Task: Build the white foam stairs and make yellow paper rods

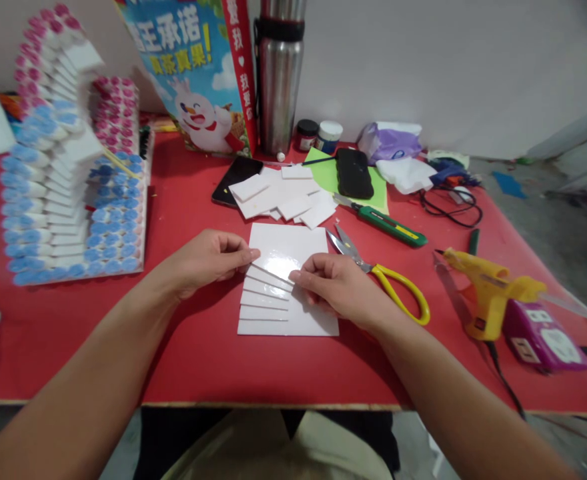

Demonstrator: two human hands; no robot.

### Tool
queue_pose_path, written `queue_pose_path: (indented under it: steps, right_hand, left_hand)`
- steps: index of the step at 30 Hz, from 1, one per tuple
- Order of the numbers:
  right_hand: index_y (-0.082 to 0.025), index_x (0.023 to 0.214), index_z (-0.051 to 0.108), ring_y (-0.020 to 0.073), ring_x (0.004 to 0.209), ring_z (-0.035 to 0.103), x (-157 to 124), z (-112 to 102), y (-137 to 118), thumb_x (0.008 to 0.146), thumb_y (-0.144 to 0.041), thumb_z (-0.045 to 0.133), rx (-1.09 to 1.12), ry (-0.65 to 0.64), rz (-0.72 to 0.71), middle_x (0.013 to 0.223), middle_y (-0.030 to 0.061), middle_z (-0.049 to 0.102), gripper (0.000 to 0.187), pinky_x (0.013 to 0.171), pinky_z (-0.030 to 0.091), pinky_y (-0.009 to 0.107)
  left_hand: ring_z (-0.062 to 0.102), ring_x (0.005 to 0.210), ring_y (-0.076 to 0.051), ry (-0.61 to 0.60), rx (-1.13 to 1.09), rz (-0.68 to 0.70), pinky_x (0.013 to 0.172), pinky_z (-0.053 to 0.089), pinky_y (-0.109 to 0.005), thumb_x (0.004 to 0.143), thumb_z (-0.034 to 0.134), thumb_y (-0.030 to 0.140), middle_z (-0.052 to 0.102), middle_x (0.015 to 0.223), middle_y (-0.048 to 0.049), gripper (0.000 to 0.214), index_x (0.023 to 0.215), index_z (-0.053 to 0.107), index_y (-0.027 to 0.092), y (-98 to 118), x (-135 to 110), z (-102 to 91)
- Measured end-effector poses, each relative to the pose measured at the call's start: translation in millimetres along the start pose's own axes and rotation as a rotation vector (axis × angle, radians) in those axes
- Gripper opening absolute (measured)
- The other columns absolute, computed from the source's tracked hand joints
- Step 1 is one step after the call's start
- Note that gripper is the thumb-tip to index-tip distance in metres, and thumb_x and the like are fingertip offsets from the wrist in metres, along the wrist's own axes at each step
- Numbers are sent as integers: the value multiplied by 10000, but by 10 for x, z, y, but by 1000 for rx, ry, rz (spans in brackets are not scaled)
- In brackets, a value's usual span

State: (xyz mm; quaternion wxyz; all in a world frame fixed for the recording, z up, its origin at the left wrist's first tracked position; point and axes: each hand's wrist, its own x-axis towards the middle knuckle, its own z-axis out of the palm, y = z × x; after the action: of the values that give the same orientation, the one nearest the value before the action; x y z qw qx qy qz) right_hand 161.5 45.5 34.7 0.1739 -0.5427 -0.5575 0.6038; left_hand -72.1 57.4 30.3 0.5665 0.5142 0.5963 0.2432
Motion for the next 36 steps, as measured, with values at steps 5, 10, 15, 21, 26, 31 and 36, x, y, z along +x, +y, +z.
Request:
queue_pose_path:
  steps: [5,10,15,21,26,31,36]
  right_hand:
    - [-200,728,518,45,370,372,10,6,7,914,-406,680,16,0,-4,526,-66,560,321,393,267,197]
    - [-198,735,519,43,371,368,20,7,21,913,-410,685,28,0,0,527,-65,561,322,384,260,192]
    - [-199,737,518,44,369,373,19,6,27,907,-439,688,22,-2,-5,531,-65,565,340,385,267,194]
    - [-195,734,528,43,371,381,-9,-12,8,895,-485,693,-1,6,-2,549,-63,567,370,381,264,197]
    - [-194,729,525,41,373,375,-8,-8,3,902,-454,691,2,1,-2,547,-62,568,354,381,256,194]
    - [-193,735,527,41,376,374,-1,-1,9,907,-442,690,6,2,-8,548,-61,571,343,382,261,191]
    - [-193,735,522,39,370,373,-2,0,4,920,-419,679,1,2,3,546,-62,574,332,378,262,189]
  left_hand:
    - [362,469,-70,-3,-19,0,471,246,-223,731,790,415,452,492,53,331,625,589,173,2,2,3]
    - [366,471,-66,-12,-38,4,471,239,-216,714,814,401,453,489,58,332,630,593,168,-21,15,-7]
    - [360,468,-68,-12,-22,9,470,242,-221,738,795,420,452,487,54,349,617,582,172,-24,11,-15]
    - [367,472,-73,-41,-17,31,477,247,-233,775,759,490,490,518,31,376,649,622,164,-56,27,-41]
    - [365,463,-71,-37,1,26,481,244,-228,811,741,440,461,476,40,365,611,596,170,-55,27,-38]
    - [366,458,-69,-37,7,21,484,252,-223,788,760,411,461,463,43,350,597,591,172,-25,12,-29]
    - [374,455,-68,-40,-10,23,481,256,-223,792,756,408,470,466,41,342,602,600,170,-46,30,-29]
